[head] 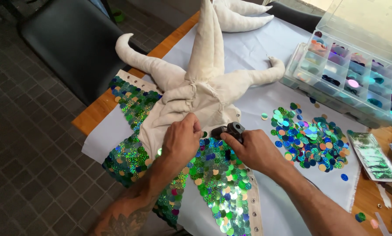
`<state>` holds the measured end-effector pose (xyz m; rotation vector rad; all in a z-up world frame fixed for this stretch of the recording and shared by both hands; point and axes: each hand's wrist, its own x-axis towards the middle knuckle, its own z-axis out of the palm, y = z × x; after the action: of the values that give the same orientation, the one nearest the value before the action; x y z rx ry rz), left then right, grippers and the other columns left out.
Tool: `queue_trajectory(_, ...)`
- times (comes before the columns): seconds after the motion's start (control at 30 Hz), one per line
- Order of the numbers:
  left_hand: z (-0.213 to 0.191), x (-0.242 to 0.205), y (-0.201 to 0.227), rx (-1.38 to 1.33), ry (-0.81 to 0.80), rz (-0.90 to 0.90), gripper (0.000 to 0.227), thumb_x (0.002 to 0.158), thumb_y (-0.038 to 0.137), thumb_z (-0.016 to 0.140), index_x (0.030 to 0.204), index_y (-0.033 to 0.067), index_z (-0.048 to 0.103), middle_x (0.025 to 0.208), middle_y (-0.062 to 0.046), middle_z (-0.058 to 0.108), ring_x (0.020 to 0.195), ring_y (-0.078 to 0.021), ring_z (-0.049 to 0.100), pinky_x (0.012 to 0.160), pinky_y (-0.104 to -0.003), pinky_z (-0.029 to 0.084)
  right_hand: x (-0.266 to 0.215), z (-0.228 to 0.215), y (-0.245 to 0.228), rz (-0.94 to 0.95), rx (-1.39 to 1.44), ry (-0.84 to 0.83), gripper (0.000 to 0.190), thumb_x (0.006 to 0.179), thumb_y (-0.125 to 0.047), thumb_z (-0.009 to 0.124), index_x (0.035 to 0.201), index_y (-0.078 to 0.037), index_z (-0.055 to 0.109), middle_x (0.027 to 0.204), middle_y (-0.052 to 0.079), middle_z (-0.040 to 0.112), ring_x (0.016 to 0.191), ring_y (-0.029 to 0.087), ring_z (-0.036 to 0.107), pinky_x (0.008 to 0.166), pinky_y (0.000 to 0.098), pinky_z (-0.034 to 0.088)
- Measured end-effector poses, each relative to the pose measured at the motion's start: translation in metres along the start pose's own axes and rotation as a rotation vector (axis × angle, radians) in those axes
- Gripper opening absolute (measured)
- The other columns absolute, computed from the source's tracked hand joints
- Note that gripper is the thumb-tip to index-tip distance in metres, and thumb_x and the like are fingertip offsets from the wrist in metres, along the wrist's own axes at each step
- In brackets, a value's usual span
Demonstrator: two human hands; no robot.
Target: Attaching sequins to a star-shaped stuffed fabric object using a hot glue gun.
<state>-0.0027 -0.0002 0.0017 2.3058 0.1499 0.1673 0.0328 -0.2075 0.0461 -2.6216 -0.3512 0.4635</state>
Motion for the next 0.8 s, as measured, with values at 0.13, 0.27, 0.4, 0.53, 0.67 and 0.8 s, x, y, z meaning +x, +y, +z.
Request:
queue_trajectory(0.13, 0.000, 0.001, 0.000, 0.007, 0.000, -0.004, 0.017, 0.081, 0.011, 0.077, 0.088, 0.0055, 0.062, 0.079, -0.014, 0.073, 0.081, -0.0384, 0.071, 0.072, -0.051, 0.053, -0.004, 0.002, 0.000, -0.024, 0.004, 0.010, 0.070, 0.091, -0.057, 0.061, 0.059, 0.005, 0.067, 0.045, 0.017, 0.060, 0.042, 0.031, 0.065, 0.046, 0.0436, 0.049)
queue_trajectory(0.27, 0.001, 0.000, 0.002, 0.015, -0.005, -0.006, 0.018, 0.081, 0.013, 0.078, 0.087, 0.0056, 0.062, 0.078, -0.014, 0.073, 0.081, -0.0382, 0.071, 0.072, -0.051, 0.053, -0.006, 0.004, 0.014, 0.039, 0.169, 0.016, 0.065, 0.090, -0.056, 0.061, 0.069, 0.005, 0.069, 0.048, 0.015, 0.062, 0.042, 0.023, 0.067, 0.045, 0.0400, 0.050)
queue_trajectory(0.4, 0.002, 0.003, 0.005, 0.046, -0.021, -0.051, 0.020, 0.081, 0.016, 0.079, 0.086, 0.0063, 0.062, 0.077, -0.014, 0.072, 0.081, -0.0383, 0.070, 0.072, -0.051, 0.052, -0.011, 0.011, 0.046, 0.043, 0.308, 0.102, 0.066, 0.092, -0.058, 0.060, 0.070, 0.002, 0.075, 0.053, 0.010, 0.067, 0.046, 0.017, 0.060, 0.047, 0.0342, 0.047)
queue_trajectory(0.53, 0.011, 0.006, 0.002, 0.043, -0.005, -0.030, 0.021, 0.079, 0.015, 0.080, 0.085, 0.0060, 0.062, 0.078, -0.015, 0.072, 0.081, -0.0397, 0.069, 0.071, -0.051, 0.051, -0.029, 0.008, 0.053, 0.239, 0.478, 0.126, 0.065, 0.094, -0.058, 0.058, 0.067, -0.001, 0.073, 0.054, 0.007, 0.061, 0.043, 0.013, 0.052, 0.044, 0.0304, 0.038)
queue_trajectory(0.67, 0.011, 0.006, 0.011, 0.062, -0.020, -0.072, 0.023, 0.079, 0.017, 0.080, 0.086, 0.0061, 0.061, 0.079, -0.014, 0.072, 0.082, -0.0395, 0.069, 0.072, -0.052, 0.051, -0.043, 0.013, 0.068, 0.388, 0.852, 0.037, 0.057, 0.095, -0.054, 0.057, 0.072, -0.003, 0.068, 0.052, 0.001, 0.047, 0.037, 0.012, 0.035, 0.037, 0.0323, 0.022)
queue_trajectory(0.8, 0.017, 0.010, 0.013, 0.112, -0.023, -0.049, 0.022, 0.080, 0.015, 0.079, 0.089, 0.0068, 0.061, 0.080, -0.015, 0.072, 0.082, -0.0397, 0.070, 0.074, -0.052, 0.052, -0.045, 0.022, 0.084, 0.388, 0.877, 0.043, 0.060, 0.096, -0.054, 0.058, 0.072, 0.000, 0.068, 0.050, 0.000, 0.047, 0.037, 0.011, 0.034, 0.037, 0.0311, 0.021)
